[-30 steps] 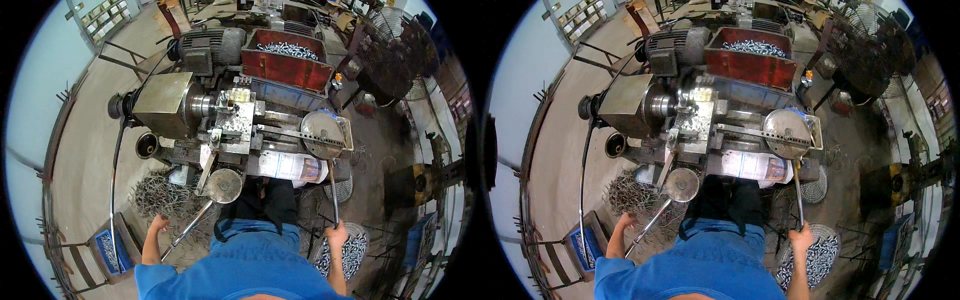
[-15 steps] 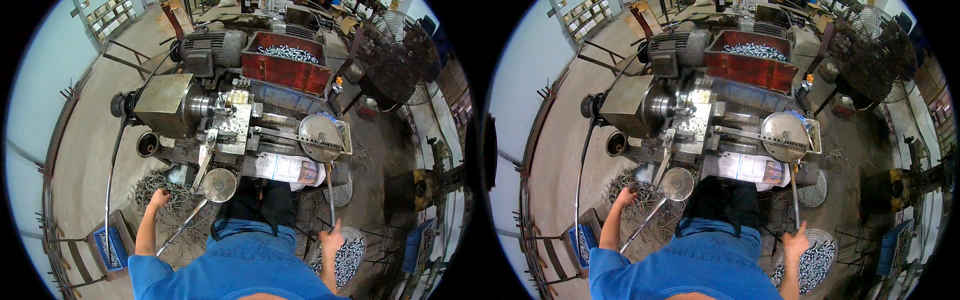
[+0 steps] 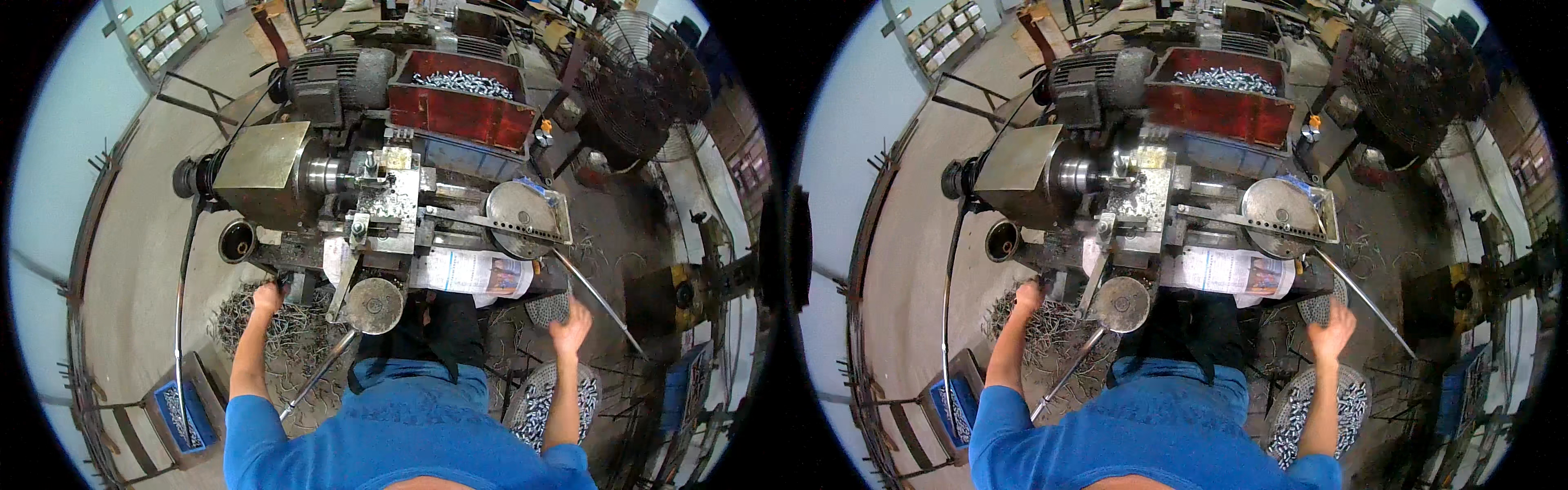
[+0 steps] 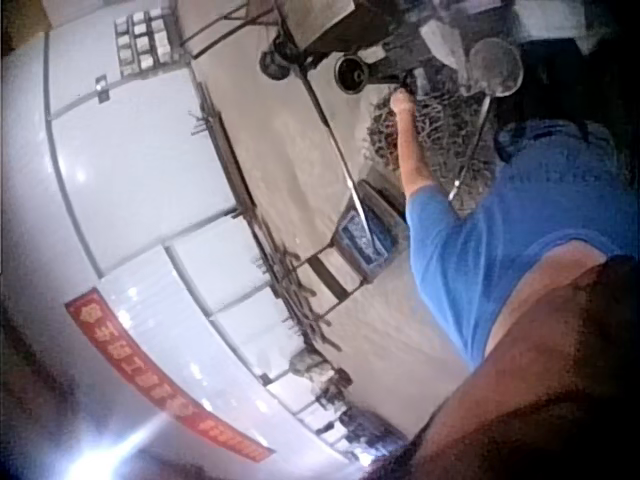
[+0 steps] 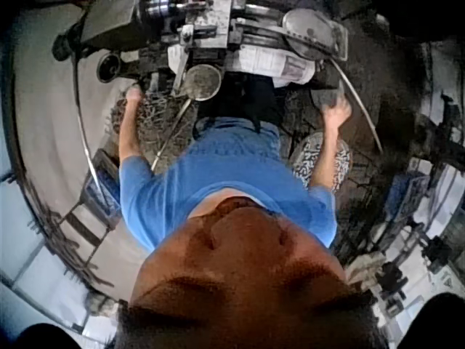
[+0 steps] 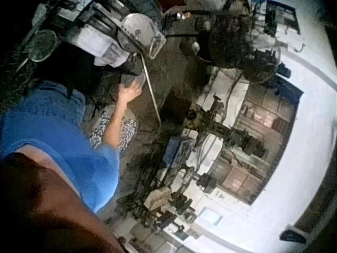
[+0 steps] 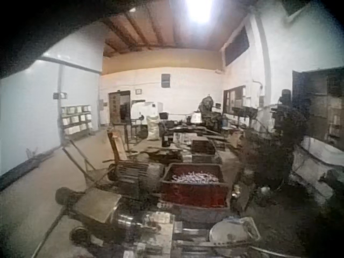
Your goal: The person places small metal components into a machining tool, pulls levers to engage the process, and then moves the finished pieces into a wire basket.
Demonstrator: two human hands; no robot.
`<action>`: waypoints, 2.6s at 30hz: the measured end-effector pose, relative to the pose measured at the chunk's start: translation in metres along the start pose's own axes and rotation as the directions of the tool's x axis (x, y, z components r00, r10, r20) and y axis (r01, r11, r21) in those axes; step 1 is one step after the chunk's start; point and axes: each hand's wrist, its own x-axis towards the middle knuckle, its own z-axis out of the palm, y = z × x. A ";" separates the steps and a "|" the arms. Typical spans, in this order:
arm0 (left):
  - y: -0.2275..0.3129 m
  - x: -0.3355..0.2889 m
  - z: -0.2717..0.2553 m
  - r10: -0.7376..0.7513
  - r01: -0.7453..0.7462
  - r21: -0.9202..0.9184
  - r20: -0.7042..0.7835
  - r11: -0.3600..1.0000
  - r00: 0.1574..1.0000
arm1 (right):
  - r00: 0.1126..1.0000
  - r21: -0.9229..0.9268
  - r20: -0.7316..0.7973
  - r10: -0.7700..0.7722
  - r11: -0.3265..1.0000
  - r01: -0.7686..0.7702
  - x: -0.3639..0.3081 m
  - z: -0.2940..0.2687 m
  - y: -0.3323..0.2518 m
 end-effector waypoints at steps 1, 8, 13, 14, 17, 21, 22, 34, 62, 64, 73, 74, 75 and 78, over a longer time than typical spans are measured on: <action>0.006 0.004 0.001 -0.014 0.014 0.040 -0.005 0.999 1.000 | 0.999 0.039 0.041 0.024 0.999 -0.025 -0.016 0.008 -0.003; 0.028 -0.004 0.089 -0.405 0.387 -0.136 -0.142 0.912 0.903 | 0.966 0.225 0.258 0.027 0.970 -0.087 -0.029 0.008 -0.030; -0.003 0.002 0.013 -0.064 0.050 0.083 0.172 0.995 0.983 | 0.980 0.338 0.167 -0.110 0.940 0.048 0.047 -0.027 -0.076; -0.005 0.001 0.016 -0.057 0.039 0.098 0.188 0.994 0.981 | 0.975 0.366 0.143 -0.172 0.924 0.110 0.063 -0.030 -0.087; 0.005 -0.004 -0.010 -0.055 0.037 0.068 0.285 0.997 0.957 | 0.940 0.480 0.084 -0.330 0.840 0.252 0.111 -0.037 -0.141; -0.004 -0.019 -0.094 -0.091 0.124 -0.119 0.253 0.985 0.963 | 0.787 0.587 -0.069 -0.613 0.613 0.529 0.162 -0.041 -0.257; -0.013 -0.024 -0.118 -0.094 0.137 -0.204 0.206 0.969 0.974 | 0.724 0.578 -0.131 -0.678 0.540 0.611 0.172 -0.035 -0.287; -0.112 -0.129 -0.165 -0.568 0.525 -0.218 -0.282 0.823 0.773 | 0.440 0.232 0.220 -0.871 0.485 0.843 0.217 0.072 -0.453; -0.050 -0.134 -0.177 -0.358 0.174 -0.792 -0.060 0.585 0.932 | 0.759 0.448 0.013 -0.651 0.682 0.578 0.240 -0.024 -0.296; -0.050 -0.128 -0.184 -0.315 0.169 -0.827 -0.011 0.537 0.949 | 0.791 0.484 0.050 -0.610 0.707 0.515 0.213 -0.015 -0.249; -0.141 -0.125 -0.155 -0.145 0.336 -0.923 0.312 0.189 0.939 | 0.972 0.226 0.223 0.067 0.967 -0.118 0.063 -0.052 -0.012; -0.167 -0.132 -0.139 -0.143 0.364 -0.925 0.349 0.104 0.926 | 0.984 0.174 0.165 0.072 0.980 -0.101 0.037 -0.043 0.023; -0.156 -0.114 -0.147 -0.121 0.364 -0.918 0.347 0.158 0.930 | 0.979 0.147 0.155 0.132 0.977 -0.155 0.008 -0.053 0.048; -0.120 -0.102 -0.161 -0.110 0.377 -0.897 0.361 0.230 0.926 | 0.792 -0.129 0.390 0.470 0.879 -0.458 -0.072 -0.067 0.096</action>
